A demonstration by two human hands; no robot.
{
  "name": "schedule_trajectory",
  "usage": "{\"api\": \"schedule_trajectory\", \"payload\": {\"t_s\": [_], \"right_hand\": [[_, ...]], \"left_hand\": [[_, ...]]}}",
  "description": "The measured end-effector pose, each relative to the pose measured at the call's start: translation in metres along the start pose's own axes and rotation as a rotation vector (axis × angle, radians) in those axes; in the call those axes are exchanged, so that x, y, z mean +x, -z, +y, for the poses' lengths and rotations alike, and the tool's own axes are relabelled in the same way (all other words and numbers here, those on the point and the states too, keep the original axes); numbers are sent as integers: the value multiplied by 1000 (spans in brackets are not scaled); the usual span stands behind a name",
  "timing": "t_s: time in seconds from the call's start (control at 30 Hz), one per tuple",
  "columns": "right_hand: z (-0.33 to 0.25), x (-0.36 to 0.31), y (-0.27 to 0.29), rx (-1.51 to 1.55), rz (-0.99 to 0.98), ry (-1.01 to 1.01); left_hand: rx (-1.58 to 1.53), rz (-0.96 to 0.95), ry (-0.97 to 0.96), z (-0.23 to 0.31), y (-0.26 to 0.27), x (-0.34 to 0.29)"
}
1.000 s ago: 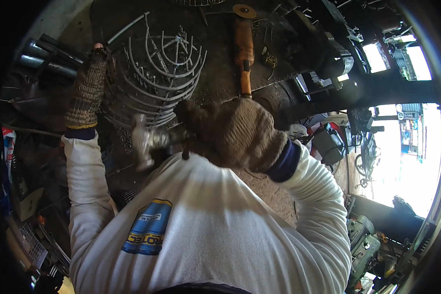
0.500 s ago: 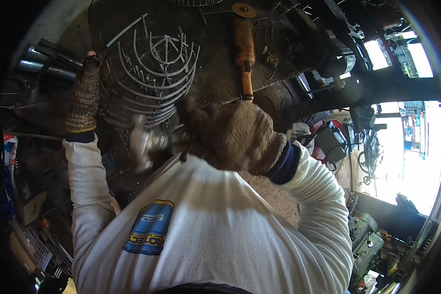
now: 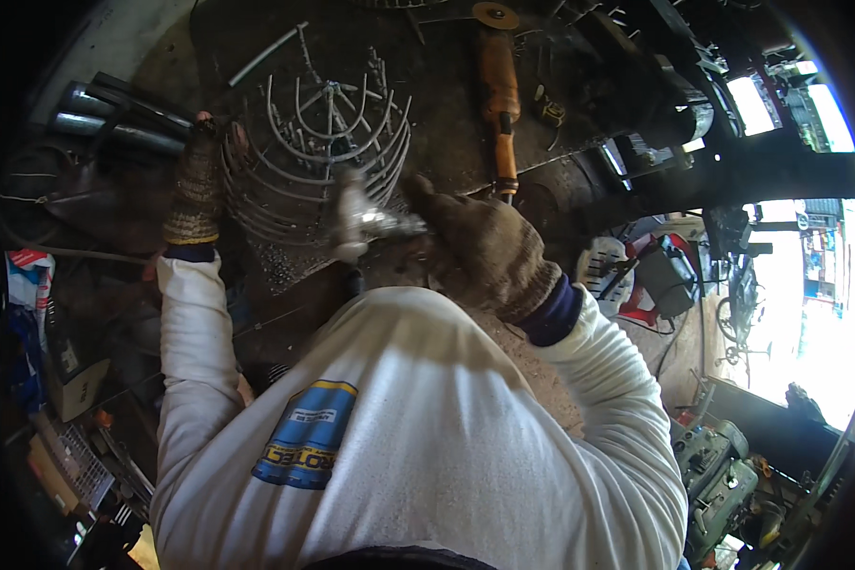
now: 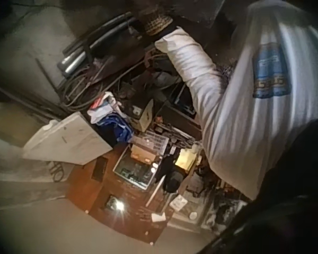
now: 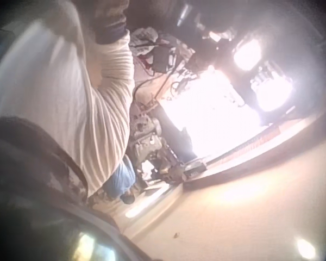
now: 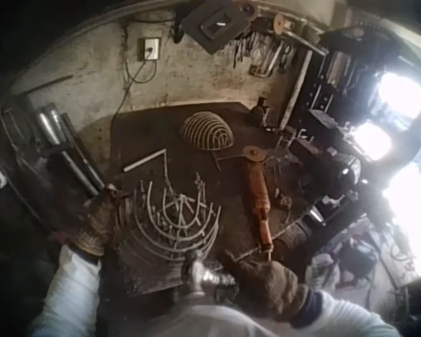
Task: The person hammers metal rods to shape them around a circular frame, welds the rods into place with a welding tool, and grinds the finished cage using a power grinder.
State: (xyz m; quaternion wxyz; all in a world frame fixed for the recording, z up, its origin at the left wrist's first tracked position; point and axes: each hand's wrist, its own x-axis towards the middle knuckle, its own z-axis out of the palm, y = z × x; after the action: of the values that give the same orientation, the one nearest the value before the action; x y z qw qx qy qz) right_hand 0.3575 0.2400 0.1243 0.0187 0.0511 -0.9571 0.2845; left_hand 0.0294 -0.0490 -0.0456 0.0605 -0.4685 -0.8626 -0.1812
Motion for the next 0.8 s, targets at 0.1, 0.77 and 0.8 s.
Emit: {"api": "schedule_trajectory", "payload": {"t_s": [0.1,0.77,0.8], "right_hand": [[16,-20,-27,367,109,-180],[79,-38,-134,1141,522,-579],[80,-39,-135,1141,523,-580]], "left_hand": [[451,61,-248,-34,-17,-3],[1437,484,-249,-37,-48,-4],[1017,591,-287,-24,-38,-1]]}}
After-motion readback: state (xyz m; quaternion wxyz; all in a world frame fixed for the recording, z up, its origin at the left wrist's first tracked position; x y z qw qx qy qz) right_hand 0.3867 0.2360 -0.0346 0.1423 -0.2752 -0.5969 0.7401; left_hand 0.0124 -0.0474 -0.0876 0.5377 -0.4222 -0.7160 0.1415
